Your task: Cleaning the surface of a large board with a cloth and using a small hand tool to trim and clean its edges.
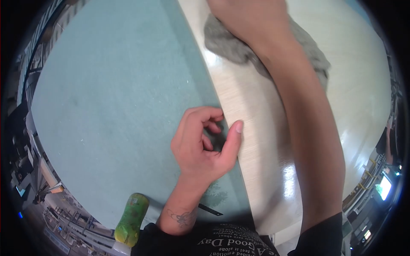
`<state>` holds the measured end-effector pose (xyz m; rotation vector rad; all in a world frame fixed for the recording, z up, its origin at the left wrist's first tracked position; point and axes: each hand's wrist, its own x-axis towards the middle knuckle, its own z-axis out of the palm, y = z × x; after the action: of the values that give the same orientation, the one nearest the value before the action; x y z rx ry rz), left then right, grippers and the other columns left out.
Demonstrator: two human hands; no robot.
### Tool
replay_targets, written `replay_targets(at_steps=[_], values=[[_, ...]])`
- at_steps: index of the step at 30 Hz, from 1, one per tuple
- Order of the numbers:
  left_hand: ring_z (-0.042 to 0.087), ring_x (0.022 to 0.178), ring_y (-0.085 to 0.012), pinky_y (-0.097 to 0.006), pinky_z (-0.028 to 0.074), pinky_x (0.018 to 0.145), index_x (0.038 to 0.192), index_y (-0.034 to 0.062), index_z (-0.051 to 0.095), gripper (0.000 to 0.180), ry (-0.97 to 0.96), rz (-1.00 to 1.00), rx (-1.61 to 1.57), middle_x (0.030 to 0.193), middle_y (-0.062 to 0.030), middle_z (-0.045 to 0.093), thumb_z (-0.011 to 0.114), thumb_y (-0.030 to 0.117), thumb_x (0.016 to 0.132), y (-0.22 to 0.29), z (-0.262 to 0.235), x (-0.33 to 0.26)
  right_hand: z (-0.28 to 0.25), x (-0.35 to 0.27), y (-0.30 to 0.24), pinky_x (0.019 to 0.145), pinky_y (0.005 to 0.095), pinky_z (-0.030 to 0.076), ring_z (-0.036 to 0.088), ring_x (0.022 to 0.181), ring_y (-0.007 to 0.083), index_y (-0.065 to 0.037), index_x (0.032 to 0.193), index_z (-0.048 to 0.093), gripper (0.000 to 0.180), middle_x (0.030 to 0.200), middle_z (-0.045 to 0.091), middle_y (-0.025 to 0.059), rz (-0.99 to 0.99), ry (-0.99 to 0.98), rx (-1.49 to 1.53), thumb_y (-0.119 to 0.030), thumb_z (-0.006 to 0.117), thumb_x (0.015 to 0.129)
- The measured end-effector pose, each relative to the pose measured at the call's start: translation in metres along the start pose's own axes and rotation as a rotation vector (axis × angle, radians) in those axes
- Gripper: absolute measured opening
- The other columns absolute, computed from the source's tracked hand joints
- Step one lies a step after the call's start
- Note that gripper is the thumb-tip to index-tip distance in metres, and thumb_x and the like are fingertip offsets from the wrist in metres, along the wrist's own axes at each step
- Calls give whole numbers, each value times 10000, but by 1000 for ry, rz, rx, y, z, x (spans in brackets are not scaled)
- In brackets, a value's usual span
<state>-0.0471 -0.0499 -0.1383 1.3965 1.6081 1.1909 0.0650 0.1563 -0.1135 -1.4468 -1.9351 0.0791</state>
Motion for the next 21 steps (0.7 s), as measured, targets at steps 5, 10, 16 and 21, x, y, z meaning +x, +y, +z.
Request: replay_targets(at_steps=[5,10,16,21], values=[[635,734,-56,-190,429,502,1054,-13,679,126,61,-41,-46,920,-42,691,724,-10,937,-12,-2,6,9,-9,-1,860,454,540,671,968,363,-33,987,733,128,1026,711,147,-75,35,-61,-113,722,888],[646,716,-61,-219,451,507,1016,4,704,91,71,-27,-31,869,-37,699,730,23,932,6,6,11,-69,-102,-17,880,445,492,630,985,346,-59,992,733,149,1017,676,122,82,10,-17,-94,778,855],[676,672,-135,-280,507,568,988,15,713,128,150,97,21,806,-62,719,769,93,904,-1,7,18,-172,-242,-64,851,445,479,629,956,321,-107,918,705,175,1013,639,90,206,-106,-52,-92,812,780],[668,665,-172,-318,559,673,982,29,706,212,149,-47,134,787,-86,716,766,229,952,20,19,24,-252,-317,-26,802,448,515,664,900,327,-75,896,689,157,939,674,127,151,-19,-75,-65,795,781]])
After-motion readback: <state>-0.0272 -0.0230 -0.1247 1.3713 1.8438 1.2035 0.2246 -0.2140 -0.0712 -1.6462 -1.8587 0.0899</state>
